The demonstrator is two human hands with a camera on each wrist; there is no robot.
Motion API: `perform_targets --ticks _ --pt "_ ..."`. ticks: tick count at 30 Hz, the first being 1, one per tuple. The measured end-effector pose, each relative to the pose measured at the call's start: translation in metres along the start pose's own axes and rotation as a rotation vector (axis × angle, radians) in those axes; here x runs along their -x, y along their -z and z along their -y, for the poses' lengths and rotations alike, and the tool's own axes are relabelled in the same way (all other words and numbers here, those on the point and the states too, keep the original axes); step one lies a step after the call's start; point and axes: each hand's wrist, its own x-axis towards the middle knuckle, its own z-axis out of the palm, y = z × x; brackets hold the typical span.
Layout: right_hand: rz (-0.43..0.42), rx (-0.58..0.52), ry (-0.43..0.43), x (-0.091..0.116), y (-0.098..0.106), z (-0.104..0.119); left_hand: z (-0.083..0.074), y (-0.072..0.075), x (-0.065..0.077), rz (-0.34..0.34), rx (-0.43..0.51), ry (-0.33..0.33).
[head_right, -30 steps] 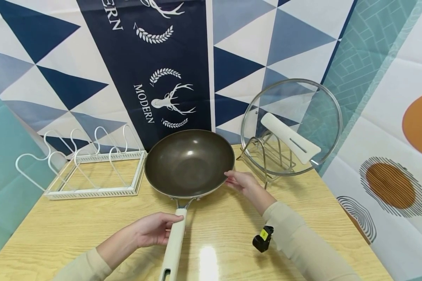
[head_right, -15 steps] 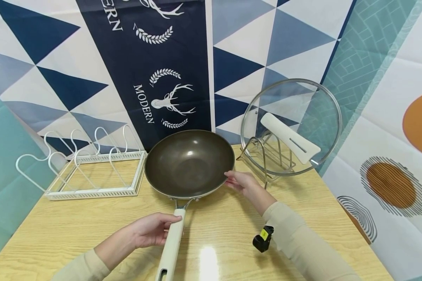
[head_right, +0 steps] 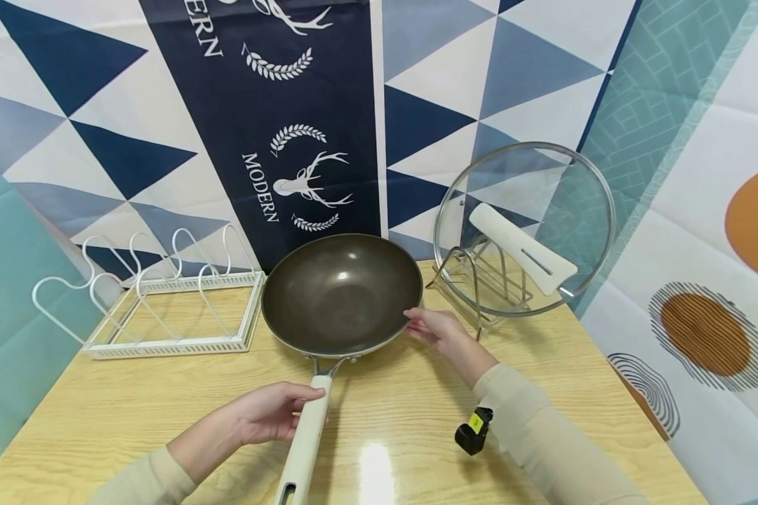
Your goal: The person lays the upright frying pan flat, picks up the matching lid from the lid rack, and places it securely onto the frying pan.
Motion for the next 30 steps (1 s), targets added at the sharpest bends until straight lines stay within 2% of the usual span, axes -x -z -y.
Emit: perform_targets --ticks 30 --pt "-0.013 0.009 0.001 -0.0021 -0.001 -0.0005 -0.0003 0.0022 0.0013 -0.002 -0.018 0.006"
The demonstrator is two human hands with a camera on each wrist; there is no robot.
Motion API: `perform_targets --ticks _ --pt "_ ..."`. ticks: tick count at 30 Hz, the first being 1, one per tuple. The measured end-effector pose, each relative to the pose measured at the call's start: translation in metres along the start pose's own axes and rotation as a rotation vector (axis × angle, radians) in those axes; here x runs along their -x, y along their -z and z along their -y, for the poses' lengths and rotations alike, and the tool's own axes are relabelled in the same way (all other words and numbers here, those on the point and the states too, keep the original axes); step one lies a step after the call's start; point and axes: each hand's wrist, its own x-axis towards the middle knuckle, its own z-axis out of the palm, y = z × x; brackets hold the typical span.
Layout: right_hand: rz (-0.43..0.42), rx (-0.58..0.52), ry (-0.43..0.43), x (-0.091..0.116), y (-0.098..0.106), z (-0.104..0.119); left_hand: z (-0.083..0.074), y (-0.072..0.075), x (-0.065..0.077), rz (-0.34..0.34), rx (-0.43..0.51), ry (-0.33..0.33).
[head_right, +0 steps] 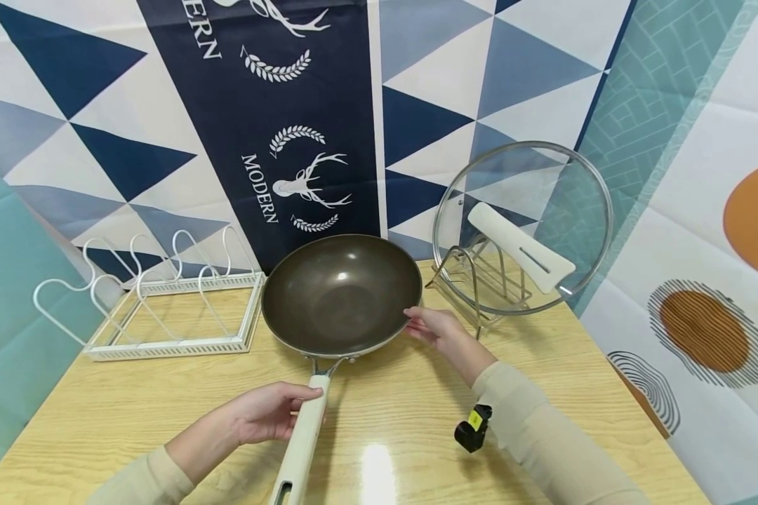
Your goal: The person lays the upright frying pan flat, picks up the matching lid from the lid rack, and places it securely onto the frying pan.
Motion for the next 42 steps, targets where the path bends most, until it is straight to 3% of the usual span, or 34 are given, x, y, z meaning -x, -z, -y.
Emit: perform_targets --ticks 42 --pt "-0.01 -0.006 -0.01 0.001 0.001 -0.001 0.004 0.009 0.004 0.043 -0.042 -0.027"
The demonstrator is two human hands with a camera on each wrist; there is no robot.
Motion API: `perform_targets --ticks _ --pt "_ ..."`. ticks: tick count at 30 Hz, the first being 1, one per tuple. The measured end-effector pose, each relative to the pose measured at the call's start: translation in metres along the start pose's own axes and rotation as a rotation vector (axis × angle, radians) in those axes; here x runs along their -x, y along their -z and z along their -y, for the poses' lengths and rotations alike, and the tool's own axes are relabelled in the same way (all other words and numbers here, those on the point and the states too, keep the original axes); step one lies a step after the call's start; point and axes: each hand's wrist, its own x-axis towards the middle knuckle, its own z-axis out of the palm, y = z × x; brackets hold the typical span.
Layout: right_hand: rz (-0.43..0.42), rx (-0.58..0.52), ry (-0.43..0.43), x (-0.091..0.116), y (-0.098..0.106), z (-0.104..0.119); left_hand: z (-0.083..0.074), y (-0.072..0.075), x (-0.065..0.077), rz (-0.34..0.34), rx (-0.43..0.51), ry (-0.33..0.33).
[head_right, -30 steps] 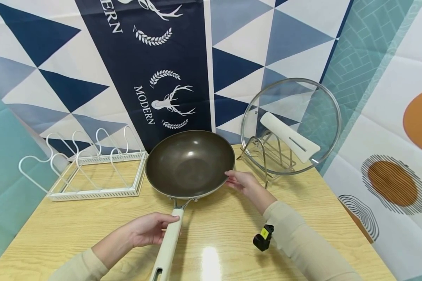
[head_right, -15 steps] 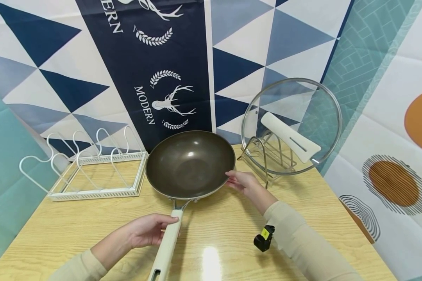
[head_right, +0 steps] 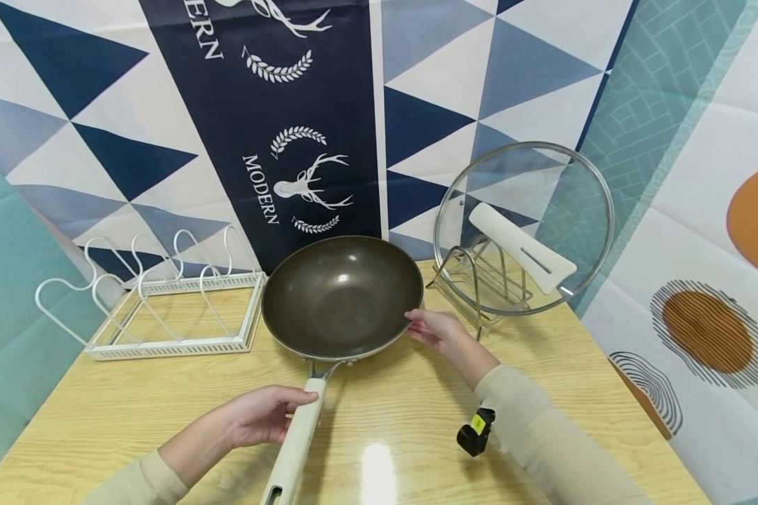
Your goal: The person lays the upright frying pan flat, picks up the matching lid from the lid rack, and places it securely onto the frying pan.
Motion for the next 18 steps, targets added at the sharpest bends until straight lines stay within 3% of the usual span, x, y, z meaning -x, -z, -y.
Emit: perform_targets --ticks 7,9,18 --pt "0.04 0.005 -0.003 -0.004 0.008 0.0 0.0 0.002 0.002 -0.006 0.001 0.002" --pt "-0.004 0.021 -0.007 0.002 0.003 0.002 0.0 0.003 0.003 -0.003 0.004 0.003" --pt "-0.012 -0.001 -0.018 0.002 0.0 0.004 0.0 0.005 0.006 -0.002 -0.006 -0.001"
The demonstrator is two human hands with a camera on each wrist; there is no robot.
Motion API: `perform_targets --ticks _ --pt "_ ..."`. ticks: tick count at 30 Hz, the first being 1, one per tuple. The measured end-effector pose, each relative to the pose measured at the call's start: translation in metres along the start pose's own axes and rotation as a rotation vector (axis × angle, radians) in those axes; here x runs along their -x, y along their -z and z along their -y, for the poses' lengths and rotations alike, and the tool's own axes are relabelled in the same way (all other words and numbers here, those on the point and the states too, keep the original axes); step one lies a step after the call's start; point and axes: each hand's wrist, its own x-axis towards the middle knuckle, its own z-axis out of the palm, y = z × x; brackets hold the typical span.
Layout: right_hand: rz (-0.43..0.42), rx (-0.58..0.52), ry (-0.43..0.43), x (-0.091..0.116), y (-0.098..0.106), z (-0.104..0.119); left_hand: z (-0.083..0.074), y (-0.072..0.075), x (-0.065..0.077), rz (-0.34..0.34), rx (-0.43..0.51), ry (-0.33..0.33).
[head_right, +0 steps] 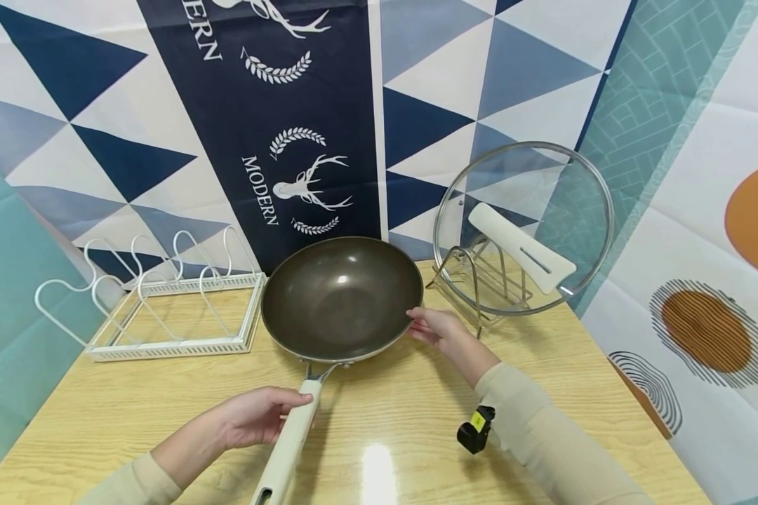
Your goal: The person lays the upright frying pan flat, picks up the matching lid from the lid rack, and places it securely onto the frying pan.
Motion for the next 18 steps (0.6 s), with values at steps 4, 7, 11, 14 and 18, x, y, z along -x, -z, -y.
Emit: perform_targets --ticks 4,7,11,14,18 --pt "0.005 0.003 0.002 -0.0019 0.0008 -0.0008 0.0006 0.0015 0.0015 0.001 -0.007 -0.001" --pt "0.0 0.005 0.002 -0.0018 0.0002 -0.0006 0.0007 0.0029 0.0022 0.007 -0.015 -0.003" --pt "-0.014 0.01 0.0 -0.0007 -0.0005 0.0003 0.0005 0.0042 0.0024 0.019 -0.017 -0.001" --pt "-0.02 0.012 -0.002 -0.0013 0.0003 0.0006 0.0006 0.0043 0.0025 0.026 -0.012 0.001" --pt "-0.021 0.015 -0.006 -0.0037 0.0016 0.0004 0.0003 0.0041 0.0026 0.033 -0.008 0.002"
